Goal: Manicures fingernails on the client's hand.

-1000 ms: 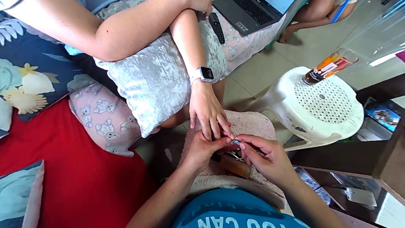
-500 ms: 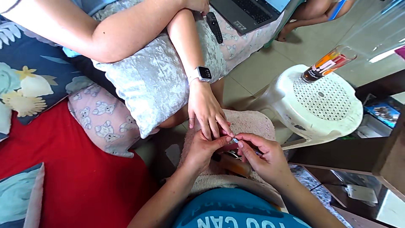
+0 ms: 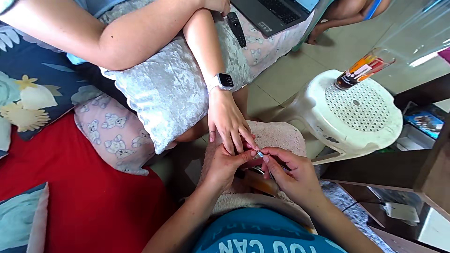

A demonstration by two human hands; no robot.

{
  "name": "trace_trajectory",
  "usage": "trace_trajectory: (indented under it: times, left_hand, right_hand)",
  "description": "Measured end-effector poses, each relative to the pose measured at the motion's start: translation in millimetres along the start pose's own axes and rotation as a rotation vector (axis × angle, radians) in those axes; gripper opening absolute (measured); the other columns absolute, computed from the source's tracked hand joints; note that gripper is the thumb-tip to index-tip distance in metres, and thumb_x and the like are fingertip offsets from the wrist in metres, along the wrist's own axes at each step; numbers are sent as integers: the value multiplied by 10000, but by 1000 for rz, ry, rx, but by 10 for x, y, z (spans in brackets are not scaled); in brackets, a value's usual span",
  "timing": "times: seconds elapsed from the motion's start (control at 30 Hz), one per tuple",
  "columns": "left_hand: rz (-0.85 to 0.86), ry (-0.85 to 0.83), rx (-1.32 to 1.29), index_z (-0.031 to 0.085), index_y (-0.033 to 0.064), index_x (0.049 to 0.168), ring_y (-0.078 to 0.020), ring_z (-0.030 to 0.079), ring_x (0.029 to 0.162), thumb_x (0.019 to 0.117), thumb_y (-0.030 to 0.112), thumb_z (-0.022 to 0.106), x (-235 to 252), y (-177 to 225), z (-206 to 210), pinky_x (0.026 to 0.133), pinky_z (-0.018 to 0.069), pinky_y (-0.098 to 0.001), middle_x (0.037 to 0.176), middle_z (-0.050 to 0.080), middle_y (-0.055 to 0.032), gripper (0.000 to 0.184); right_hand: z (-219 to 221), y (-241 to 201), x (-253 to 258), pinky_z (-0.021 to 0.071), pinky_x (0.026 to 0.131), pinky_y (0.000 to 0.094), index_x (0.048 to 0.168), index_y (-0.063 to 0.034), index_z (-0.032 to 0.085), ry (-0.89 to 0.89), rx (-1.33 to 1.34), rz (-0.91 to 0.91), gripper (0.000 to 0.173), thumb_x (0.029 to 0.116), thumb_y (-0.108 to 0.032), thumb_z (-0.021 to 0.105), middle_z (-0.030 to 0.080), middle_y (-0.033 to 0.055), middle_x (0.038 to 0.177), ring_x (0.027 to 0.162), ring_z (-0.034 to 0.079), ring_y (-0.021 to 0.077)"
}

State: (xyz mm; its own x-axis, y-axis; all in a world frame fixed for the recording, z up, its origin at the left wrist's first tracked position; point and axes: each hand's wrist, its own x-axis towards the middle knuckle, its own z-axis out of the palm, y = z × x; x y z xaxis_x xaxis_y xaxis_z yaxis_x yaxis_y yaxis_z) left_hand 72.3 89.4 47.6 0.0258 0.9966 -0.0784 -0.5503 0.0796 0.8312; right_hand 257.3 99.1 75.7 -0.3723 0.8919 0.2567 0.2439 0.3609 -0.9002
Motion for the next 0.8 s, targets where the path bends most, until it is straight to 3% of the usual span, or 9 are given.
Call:
trace_trajectory:
  times: [0.37,0.53,0.6,0.7,0.8]
  left_hand:
    - [-16,38,-11,663,-37,1156,-168,715,926,855,-88,733,-5,-2,22,870,596,-327,1000,734,-120,313]
    - [-55,13,-10,636,-55,1224,-179,716,935,861,-90,725,-22,55,11,905,590,-341,1003,734,-120,375]
    - [-88,-12,-46,602,-55,1271,-180,716,932,876,-94,698,-23,83,11,907,588,-337,1002,730,-114,408]
    - [-120,-38,-123,613,-30,1256,-167,714,911,907,-72,664,-20,92,6,886,594,-324,1002,726,-106,356]
    - [-150,37,-163,655,15,1109,-141,722,834,949,-35,621,-44,131,52,834,612,-310,931,731,-77,171]
  right_hand:
    - [-17,10,18,534,532,130,1104,-26,718,-15,-16,17,220,1029,-158,558,694,-40,794,608,618,-22]
    - [-284,-51,195,504,515,120,1088,-65,735,-179,-41,47,223,1021,-199,569,684,-67,781,592,590,-49]
    - [-403,-157,325,501,491,134,1095,-56,728,-187,109,15,200,1027,-159,571,675,-55,754,566,586,-17]
    - [-321,-267,524,559,553,191,1161,-78,701,-89,517,-178,197,1055,-179,569,680,-4,779,605,627,48]
    - [-85,-222,638,573,563,220,1209,-107,667,-140,617,-279,208,1062,-214,567,675,0,789,616,635,62]
